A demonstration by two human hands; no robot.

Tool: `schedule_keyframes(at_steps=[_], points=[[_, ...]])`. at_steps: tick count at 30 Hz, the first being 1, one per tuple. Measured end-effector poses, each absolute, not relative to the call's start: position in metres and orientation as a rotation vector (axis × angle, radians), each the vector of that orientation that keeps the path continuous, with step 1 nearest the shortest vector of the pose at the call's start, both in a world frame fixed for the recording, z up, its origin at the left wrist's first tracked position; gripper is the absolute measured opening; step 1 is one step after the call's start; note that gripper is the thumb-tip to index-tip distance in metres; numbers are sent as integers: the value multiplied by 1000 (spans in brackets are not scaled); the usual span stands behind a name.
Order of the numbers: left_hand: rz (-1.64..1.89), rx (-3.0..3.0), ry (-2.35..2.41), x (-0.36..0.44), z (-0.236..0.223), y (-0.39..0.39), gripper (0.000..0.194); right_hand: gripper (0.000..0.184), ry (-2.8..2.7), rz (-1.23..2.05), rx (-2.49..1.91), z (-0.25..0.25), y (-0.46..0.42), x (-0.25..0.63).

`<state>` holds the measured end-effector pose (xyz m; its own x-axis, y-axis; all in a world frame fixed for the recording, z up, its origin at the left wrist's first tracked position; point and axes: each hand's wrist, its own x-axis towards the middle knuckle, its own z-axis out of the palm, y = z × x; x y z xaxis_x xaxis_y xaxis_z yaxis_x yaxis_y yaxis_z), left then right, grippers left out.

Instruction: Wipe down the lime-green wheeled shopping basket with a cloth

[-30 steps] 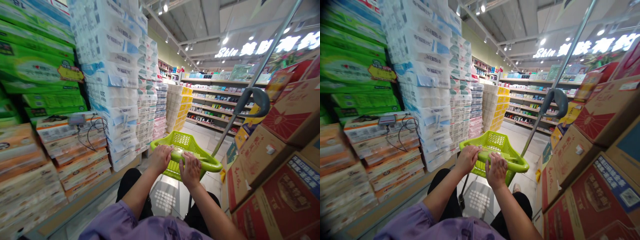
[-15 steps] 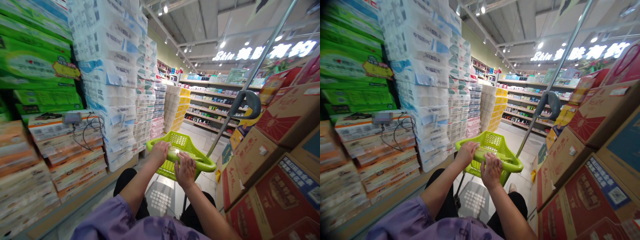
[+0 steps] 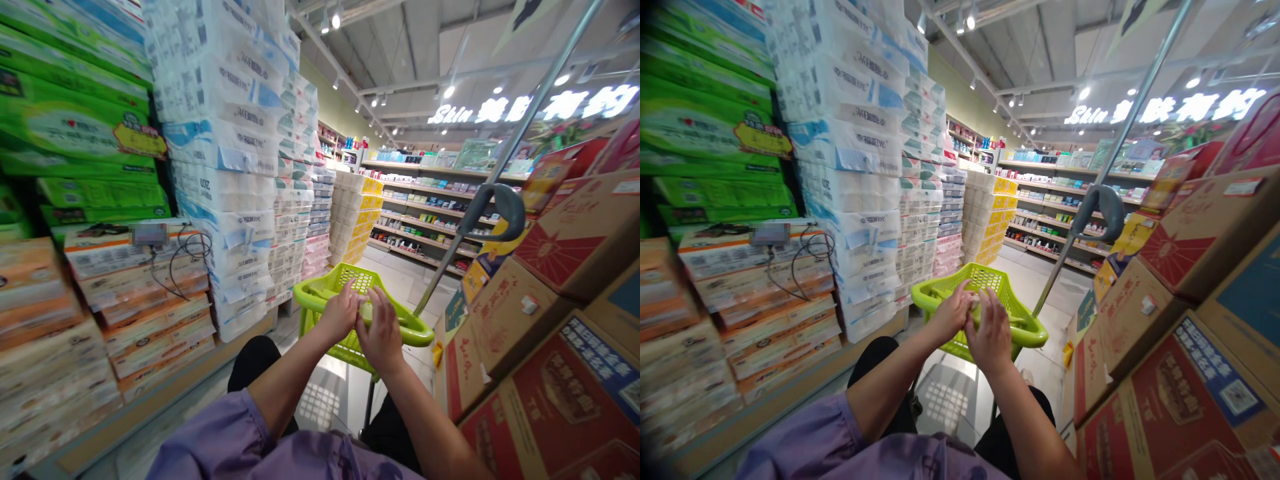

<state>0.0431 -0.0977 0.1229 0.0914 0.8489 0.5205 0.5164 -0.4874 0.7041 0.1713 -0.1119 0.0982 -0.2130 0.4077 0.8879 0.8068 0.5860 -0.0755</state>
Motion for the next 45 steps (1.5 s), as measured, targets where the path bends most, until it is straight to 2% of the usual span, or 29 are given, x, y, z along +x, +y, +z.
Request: schedule_keyframes(at_steps=[4,7,14,19,21,27,30,34,37,41,45], points=[[1525,1737,1295,36,129,-94,51,44,-2058,-510,-958,99,-107,159],[1624,1817,1430,23,123,-93,50,36,-2044,-465,-956,91,-105,158],[1192,2493,1766,13,95,-97,36,22,-1843,-289,-986,103,-82,197],[1145,2525,1850,24,94,-97,32,27,-1910,-251,-1233,101,-76,190],[1145,2545,1841,27,93,-98,33,36,-1875,-245,-1239,97,-79,185],[1179,2573,1796,35,86,-103,33,46,-1568,-214,-1215,99,-75,207],[1196,2560,1820,40,85,-106,33,39,-1735,-190,-1320,100,-76,205],[1162,2574,1807,44,86,-108,32,30,-2039,-318,-1129,98,-85,181],[1142,2594,1790,42,86,-108,31,31,-2037,-277,-1184,101,-82,184],[1157,2606,1797,43,84,-106,34,19,-1846,-382,-1430,106,-70,204],[1180,2613,1808,45,83,-107,34,22,-1971,-453,-1276,106,-73,197]])
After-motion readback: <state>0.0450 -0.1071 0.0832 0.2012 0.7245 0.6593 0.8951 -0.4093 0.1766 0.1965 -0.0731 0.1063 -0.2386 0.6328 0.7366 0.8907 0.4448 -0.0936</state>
